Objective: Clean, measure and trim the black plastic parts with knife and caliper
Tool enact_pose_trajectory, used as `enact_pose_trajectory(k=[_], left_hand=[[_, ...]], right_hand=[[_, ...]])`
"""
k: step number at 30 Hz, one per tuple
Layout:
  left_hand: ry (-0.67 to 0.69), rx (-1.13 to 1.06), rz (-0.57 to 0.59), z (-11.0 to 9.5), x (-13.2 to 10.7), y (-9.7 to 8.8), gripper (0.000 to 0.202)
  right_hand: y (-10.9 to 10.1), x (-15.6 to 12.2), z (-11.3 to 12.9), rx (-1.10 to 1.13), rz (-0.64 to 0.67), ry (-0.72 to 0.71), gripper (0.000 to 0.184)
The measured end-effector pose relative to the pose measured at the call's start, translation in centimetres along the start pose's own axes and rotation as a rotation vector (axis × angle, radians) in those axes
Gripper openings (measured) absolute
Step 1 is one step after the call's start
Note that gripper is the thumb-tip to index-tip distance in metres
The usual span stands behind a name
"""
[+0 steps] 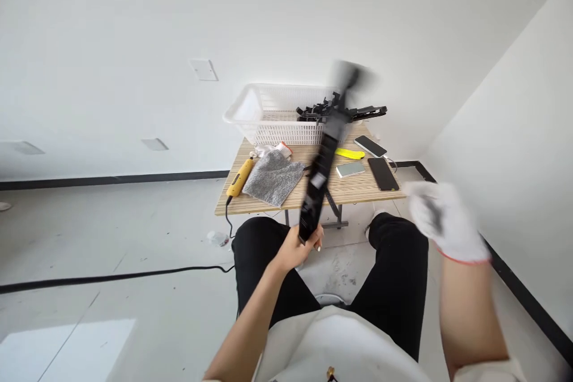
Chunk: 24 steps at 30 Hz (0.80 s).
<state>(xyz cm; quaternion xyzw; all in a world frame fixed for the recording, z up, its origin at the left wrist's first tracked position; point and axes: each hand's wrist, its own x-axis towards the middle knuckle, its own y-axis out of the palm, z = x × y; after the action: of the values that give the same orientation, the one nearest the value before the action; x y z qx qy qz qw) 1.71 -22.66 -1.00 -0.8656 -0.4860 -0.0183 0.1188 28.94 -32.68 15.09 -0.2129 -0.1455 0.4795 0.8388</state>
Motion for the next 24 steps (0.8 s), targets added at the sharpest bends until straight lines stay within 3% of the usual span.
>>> enact_pose_trajectory(k=[1, 2, 3, 6, 8, 11, 15, 19, 24], left_hand=[[-0.056, -0.175, -0.041, 0.8, -0.2, 0.7, 0.036], [-0.101, -0.309, -0.079, 1.6, -0.2, 1.3, 0.042], [-0.139, -0.394, -0.106, 2.3, -0.2, 1.7, 0.046], [-0.21, -0.432, -0.102, 4.2, 0.0, 1.8, 0.049], [-0.24, -0.421, -0.057, 5.3, 0.0, 1.4, 0.051], [-0.279, -0.449, -0.017, 6.8, -0.1, 0.8, 0.053], [-0.333, -0.524, -0.05, 8.0, -0.1, 0.7, 0.048], [-0.374, -0.555, -0.059, 8.4, -0.2, 0.9, 0.052], [-0.413, -0.575, -0.082, 8.4, -0.2, 1.0, 0.056]], right_hand=[[3.1, 2.6, -0.1, 0.052, 0.23, 0.002, 0.043], [6.3, 5.0, -0.3, 0.051, 0.379, 0.005, 0.041], [9.4, 6.9, -0.7, -0.025, 0.428, 0.0, 0.04], [16.3, 9.9, -1.8, -0.547, 0.42, -0.156, 0.044], [18.5, 10.3, -2.1, -0.778, 0.366, -0.194, 0.05], [19.2, 10.7, -1.5, -0.896, 0.389, -0.179, 0.038], [18.6, 12.2, -0.7, -0.944, 0.466, -0.133, 0.03], [17.7, 14.0, -1.2, -0.982, 0.535, -0.129, 0.03], [16.1, 15.2, -2.6, -1.039, 0.536, -0.252, 0.036]])
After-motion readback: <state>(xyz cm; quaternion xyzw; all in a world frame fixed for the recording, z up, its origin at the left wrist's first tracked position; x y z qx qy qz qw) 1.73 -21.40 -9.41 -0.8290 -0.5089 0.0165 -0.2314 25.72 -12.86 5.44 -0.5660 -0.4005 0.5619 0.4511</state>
